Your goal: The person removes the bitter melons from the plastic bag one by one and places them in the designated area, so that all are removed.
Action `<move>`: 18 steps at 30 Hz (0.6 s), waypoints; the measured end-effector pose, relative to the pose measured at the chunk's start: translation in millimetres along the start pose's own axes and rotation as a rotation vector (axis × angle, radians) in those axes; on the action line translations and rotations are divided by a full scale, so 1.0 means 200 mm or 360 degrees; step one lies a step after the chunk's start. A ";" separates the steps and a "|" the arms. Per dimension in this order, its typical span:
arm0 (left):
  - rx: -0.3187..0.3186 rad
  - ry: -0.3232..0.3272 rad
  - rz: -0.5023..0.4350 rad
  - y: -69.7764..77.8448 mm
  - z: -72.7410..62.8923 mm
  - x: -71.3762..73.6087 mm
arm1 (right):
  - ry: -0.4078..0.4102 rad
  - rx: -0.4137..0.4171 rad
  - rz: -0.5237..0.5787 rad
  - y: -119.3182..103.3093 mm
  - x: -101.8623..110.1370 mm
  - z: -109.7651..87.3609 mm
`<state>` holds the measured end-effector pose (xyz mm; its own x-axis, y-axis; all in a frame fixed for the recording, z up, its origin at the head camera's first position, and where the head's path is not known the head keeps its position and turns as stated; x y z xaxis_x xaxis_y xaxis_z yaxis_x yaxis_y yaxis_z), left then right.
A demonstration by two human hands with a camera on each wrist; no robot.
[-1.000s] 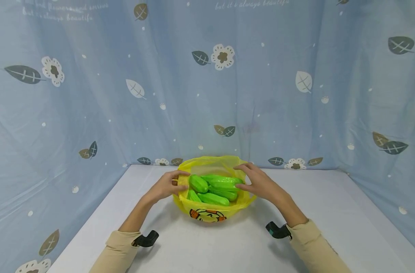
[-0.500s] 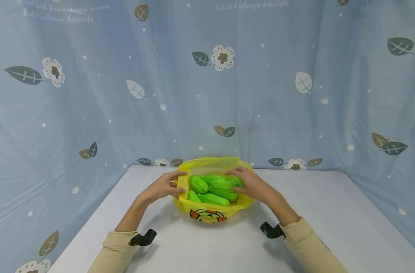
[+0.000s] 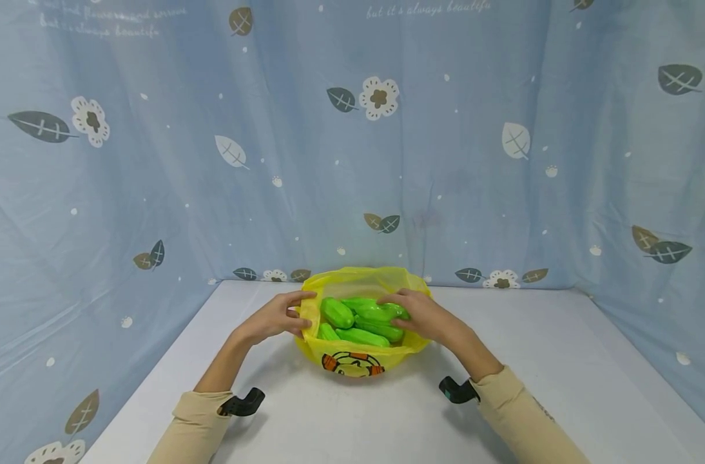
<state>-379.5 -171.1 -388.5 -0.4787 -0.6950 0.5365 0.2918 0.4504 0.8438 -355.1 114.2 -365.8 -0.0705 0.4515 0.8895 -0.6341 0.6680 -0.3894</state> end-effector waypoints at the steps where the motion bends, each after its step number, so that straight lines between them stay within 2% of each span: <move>1: -0.0004 0.0005 0.0000 0.00 0.00 0.00 | 0.0006 -0.0002 -0.0002 0.00 0.00 0.00; 10: 0.0037 0.0069 0.0005 -0.03 0.02 -0.01 | 0.0008 -0.0064 -0.0049 0.02 -0.01 0.02; 18: 0.0028 0.0064 0.0023 -0.03 0.04 -0.02 | 0.0020 -0.0015 -0.0060 0.01 0.01 0.01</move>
<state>-387.1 -166.8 -395.7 -0.4410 -0.7102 0.5488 0.2836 0.4698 0.8359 -358.6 115.5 -365.4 -0.0372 0.4331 0.9006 -0.6287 0.6903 -0.3579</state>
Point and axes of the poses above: each hand's wrist, its own z-axis towards the middle knuckle, its own x-axis out of the back of the hand, y = z × x, the point moved 6 cm from there along z, towards the middle knuckle, and after that the axes turned 5 degrees about z, right-handed, at the moved point
